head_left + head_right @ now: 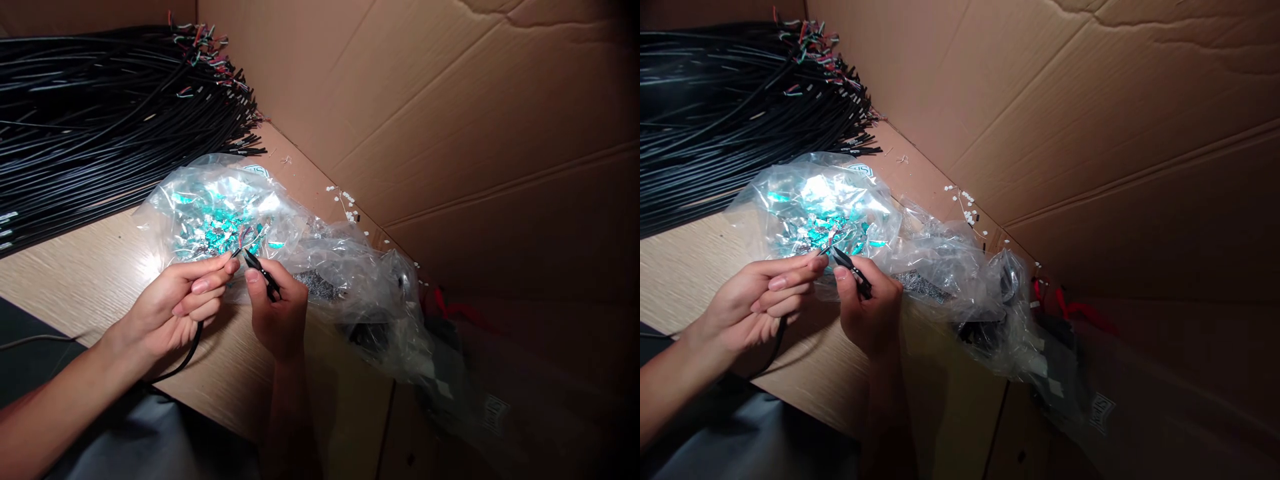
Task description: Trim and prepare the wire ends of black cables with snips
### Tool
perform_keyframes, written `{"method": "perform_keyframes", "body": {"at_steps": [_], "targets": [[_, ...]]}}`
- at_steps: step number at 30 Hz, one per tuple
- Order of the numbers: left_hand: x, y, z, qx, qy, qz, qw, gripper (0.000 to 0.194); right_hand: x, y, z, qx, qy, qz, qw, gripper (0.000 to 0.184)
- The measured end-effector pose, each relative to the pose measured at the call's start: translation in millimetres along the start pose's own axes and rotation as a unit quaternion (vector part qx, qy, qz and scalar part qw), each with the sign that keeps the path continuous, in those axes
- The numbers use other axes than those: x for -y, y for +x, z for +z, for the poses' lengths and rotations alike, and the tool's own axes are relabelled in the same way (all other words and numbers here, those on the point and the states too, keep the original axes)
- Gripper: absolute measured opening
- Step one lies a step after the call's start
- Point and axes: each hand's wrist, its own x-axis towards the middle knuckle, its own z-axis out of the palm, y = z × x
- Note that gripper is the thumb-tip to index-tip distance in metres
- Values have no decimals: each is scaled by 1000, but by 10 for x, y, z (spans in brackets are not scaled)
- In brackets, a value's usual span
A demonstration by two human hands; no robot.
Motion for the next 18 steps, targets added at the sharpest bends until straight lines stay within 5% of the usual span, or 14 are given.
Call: {"method": "perform_keyframes", "body": {"at_steps": [11,18], "targets": [[57,-9,2,9,-118,-15,993,51,-38,24,51,18,36,-4,999,23],[63,-11,-26,80,-150,-36,985,46,-6,22,17,31,36,8,999,23]]}}
